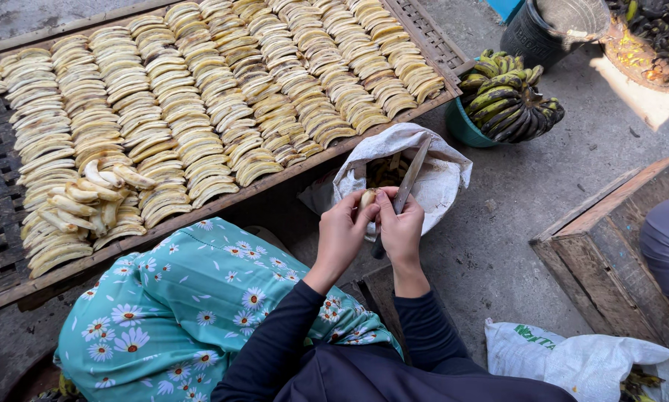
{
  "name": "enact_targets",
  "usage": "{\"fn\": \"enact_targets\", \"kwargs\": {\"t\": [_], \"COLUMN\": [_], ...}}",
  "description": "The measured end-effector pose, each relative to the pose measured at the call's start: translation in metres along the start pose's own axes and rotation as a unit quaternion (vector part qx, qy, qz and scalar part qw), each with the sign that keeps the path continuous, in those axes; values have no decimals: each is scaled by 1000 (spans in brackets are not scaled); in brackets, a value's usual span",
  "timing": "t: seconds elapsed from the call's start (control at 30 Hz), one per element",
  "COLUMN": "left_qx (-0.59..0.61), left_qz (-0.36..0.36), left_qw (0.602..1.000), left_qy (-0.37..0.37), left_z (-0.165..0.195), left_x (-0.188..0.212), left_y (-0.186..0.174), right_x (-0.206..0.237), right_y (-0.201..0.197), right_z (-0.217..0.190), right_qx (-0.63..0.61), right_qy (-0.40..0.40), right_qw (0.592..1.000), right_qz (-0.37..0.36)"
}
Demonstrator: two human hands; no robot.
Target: The person sits on the ground beside a woven bamboo tray and slices peeled bananas with a knife, arranging the slices in rows on the tray. They take whole bananas from a basket, peel them, cut them lengthwise, and lay the pieces out to fill the tray for drying.
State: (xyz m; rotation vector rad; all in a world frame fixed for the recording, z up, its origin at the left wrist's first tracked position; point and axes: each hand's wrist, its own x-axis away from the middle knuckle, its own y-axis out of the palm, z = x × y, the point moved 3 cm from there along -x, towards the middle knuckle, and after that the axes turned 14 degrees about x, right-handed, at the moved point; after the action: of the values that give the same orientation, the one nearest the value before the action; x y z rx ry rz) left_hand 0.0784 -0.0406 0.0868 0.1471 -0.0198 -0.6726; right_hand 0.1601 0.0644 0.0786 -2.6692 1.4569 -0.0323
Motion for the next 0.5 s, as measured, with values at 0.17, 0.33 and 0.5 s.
{"fn": "enact_targets", "kwargs": {"t": [0.17,0.33,0.5], "left_qx": [166,524,626], "left_qz": [-7,141,163], "left_qw": [984,834,761], "left_qy": [-63,-98,-45], "left_z": [-25,-61,-65], "left_x": [-12,-42,-60], "left_y": [6,-9,-36], "right_x": [-6,-22,-40], "right_y": [3,-29,-55], "right_z": [3,13,1], "right_qx": [-108,-181,-33], "right_qy": [54,69,6], "right_qw": [992,980,997], "right_qz": [-35,48,62]}}
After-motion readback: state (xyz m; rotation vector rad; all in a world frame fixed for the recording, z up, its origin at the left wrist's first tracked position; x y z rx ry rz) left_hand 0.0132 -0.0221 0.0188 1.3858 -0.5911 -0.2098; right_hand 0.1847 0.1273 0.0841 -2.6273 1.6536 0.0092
